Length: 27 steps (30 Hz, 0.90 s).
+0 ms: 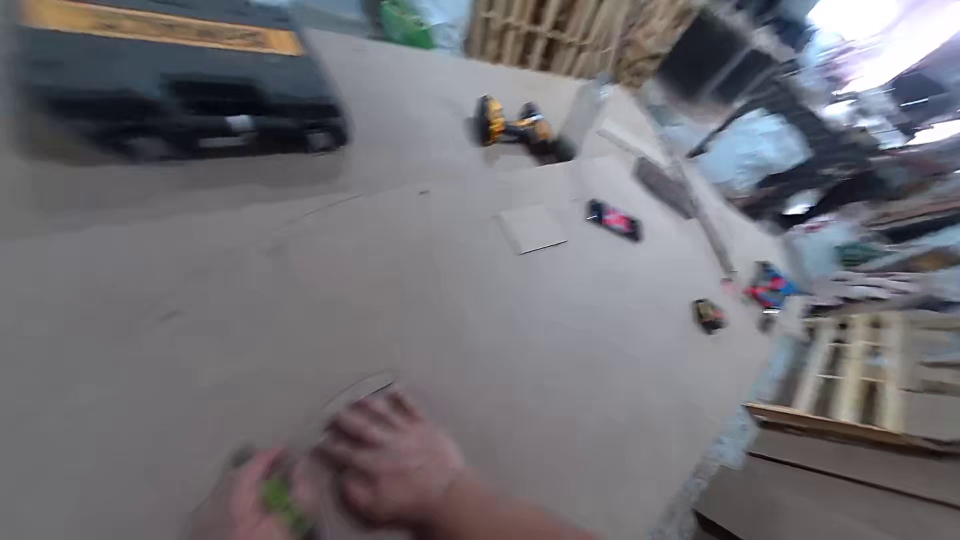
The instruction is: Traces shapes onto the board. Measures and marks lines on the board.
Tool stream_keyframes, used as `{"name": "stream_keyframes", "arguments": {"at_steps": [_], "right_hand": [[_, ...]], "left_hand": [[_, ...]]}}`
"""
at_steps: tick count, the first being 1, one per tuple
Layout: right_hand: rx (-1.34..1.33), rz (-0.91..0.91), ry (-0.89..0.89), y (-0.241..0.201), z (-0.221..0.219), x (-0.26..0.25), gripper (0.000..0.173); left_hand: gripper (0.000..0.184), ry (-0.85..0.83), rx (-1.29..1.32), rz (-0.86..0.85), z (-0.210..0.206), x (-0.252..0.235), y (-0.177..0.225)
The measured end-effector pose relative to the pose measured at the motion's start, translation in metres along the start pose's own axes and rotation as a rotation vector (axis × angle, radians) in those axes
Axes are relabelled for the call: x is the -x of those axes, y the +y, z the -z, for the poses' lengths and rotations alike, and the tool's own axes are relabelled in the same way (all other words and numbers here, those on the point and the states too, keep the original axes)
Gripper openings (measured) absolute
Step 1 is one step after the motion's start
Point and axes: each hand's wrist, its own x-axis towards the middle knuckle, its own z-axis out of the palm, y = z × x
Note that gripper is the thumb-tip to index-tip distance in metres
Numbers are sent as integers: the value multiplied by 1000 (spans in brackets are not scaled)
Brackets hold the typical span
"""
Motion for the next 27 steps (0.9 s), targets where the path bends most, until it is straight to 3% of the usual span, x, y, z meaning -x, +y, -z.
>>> {"name": "stream_keyframes", "arguments": {"at_steps": [3, 7, 15, 27], "right_hand": [[-17, -7, -120, 0, 3, 0, 44], [21, 35, -56, 2, -10, 2, 46], [71, 46, -86, 3, -8, 3, 48], [89, 66, -72, 4, -7, 4, 48]], "left_hand": [[34, 91, 105, 110, 7, 4, 5], [40, 142, 409, 197, 19, 18, -3], [23, 147, 243, 93, 7, 24, -1], [23, 165, 91, 104, 2, 25, 3]]}}
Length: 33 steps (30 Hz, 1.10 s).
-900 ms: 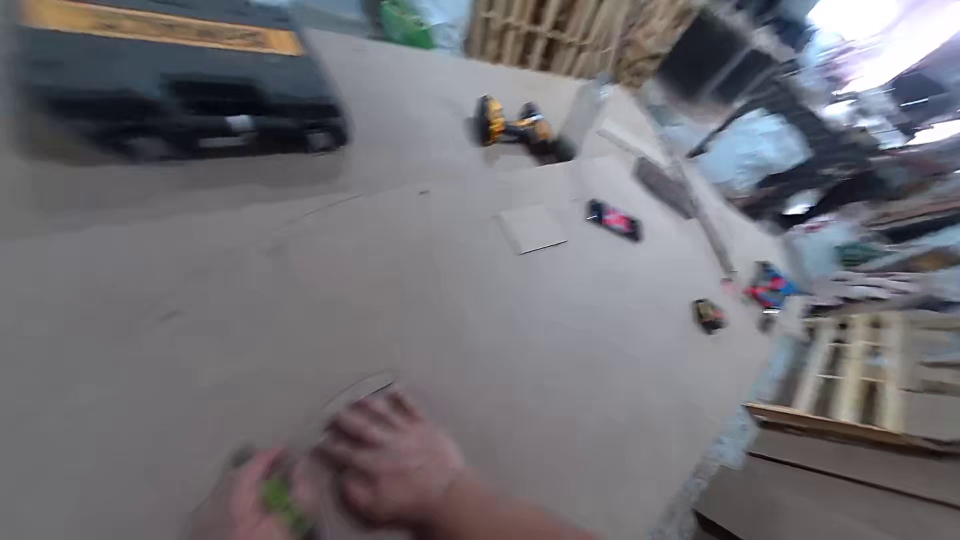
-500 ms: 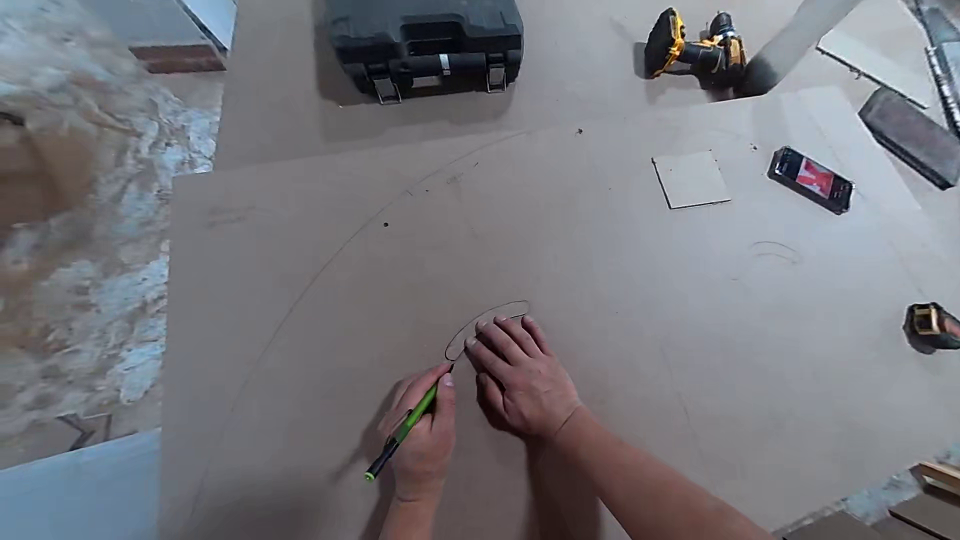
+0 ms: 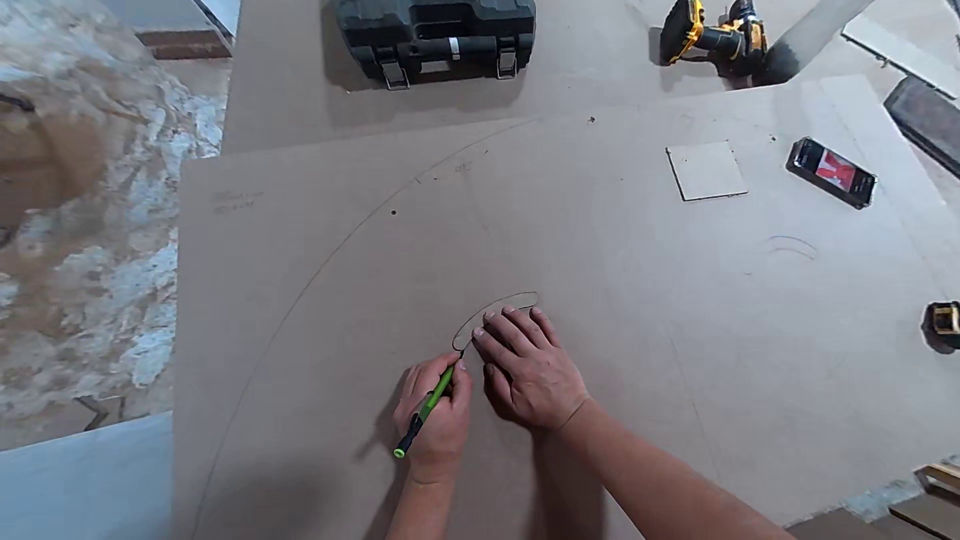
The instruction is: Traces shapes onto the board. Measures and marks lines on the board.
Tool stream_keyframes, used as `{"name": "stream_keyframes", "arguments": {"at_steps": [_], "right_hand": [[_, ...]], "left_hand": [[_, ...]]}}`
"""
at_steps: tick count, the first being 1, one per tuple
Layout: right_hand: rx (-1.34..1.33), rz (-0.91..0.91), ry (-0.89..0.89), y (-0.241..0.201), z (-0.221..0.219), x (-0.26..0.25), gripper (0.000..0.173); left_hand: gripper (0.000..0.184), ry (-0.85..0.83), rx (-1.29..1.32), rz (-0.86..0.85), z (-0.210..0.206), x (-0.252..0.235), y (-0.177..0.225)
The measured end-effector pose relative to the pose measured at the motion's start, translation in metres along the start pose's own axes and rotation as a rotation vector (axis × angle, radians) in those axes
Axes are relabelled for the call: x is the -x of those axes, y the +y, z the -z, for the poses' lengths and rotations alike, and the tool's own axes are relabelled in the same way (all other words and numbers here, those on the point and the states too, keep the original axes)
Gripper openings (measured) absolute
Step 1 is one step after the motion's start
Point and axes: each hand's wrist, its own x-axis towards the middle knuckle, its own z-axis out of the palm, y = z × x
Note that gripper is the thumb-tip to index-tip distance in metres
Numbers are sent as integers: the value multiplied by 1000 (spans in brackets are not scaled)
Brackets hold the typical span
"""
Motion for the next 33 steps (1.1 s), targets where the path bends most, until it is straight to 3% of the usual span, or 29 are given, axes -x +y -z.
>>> {"name": "stream_keyframes", "arguments": {"at_steps": [18, 33], "right_hand": [[12, 4, 30, 0, -2, -1, 48], [22, 3, 22, 1, -1, 0, 48]], "left_hand": [[26, 58, -26, 133, -2, -2, 4], [22, 42, 41, 108, 0, -3, 2]]}}
